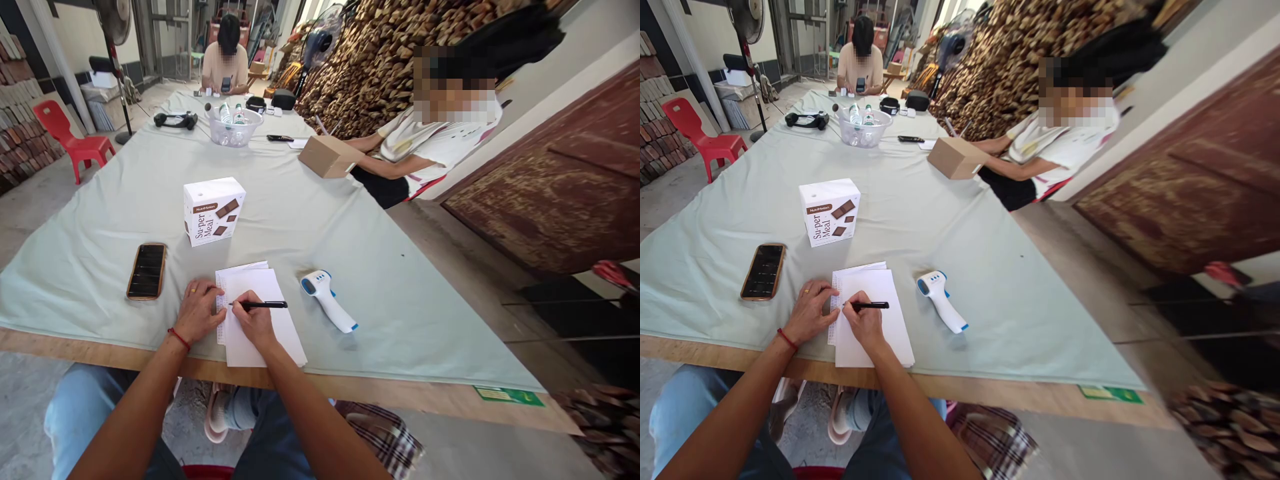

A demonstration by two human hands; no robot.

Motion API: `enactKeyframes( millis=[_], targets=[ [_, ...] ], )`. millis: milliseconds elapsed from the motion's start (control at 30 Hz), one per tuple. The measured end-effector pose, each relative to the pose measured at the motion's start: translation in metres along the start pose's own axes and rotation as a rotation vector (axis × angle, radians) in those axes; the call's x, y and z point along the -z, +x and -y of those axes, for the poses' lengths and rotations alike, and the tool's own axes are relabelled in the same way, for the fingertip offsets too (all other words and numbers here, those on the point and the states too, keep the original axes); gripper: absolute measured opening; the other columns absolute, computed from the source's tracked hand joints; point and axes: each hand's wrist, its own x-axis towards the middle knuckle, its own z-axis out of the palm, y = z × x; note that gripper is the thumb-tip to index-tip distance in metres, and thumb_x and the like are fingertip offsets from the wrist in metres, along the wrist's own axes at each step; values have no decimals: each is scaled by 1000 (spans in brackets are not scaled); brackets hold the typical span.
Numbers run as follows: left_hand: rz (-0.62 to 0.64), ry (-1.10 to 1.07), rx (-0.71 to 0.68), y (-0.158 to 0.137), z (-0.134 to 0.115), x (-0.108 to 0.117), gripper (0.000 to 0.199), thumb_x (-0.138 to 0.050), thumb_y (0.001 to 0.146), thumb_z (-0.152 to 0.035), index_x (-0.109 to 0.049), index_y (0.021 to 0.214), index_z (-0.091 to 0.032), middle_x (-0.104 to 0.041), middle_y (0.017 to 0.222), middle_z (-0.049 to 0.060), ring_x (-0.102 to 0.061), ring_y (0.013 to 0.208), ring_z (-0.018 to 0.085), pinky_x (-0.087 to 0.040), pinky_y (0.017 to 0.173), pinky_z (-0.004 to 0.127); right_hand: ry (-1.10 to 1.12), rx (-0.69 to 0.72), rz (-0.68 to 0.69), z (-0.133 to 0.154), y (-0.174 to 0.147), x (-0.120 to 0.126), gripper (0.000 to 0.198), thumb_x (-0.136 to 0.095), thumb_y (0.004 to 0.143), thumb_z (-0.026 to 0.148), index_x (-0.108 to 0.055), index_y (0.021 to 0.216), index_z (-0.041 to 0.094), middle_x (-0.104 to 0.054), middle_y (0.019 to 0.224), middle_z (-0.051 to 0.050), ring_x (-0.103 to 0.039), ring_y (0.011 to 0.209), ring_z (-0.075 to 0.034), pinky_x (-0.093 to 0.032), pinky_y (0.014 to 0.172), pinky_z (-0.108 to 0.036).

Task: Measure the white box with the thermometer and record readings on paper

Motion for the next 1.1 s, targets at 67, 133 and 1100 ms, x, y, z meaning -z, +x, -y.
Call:
enactKeyframes(
  millis=[67,133,1100],
  targets=[
    [-3,-4,-1,0,0,0,29,-66,76,-22,-64,105,-21,-58,111,7,-52,111,26,-33,110,50,-5,7,6,0,0,0,11,-53,71,33,-49,65,25,-51,57,4,-47,58,-15,-39,56,-28],
    [-7,-11,-1,0,0,0,28,-66,76,-22,-64,105,-22,-58,110,7,-52,111,26,-33,109,51,-15,15,11,-1,0,0,12,-53,72,33,-48,65,25,-51,57,4,-47,58,-15,-39,56,-28],
    [-78,-38,-7,-1,12,-2,29,-56,84,-20,-62,112,-19,-58,107,9,-52,107,25,-42,101,47,-714,667,3,-39,52,87,49,-32,87,8,-61,124,22,-66,109,-12,-60,97,-24,-49,83,-40]
  ],
)
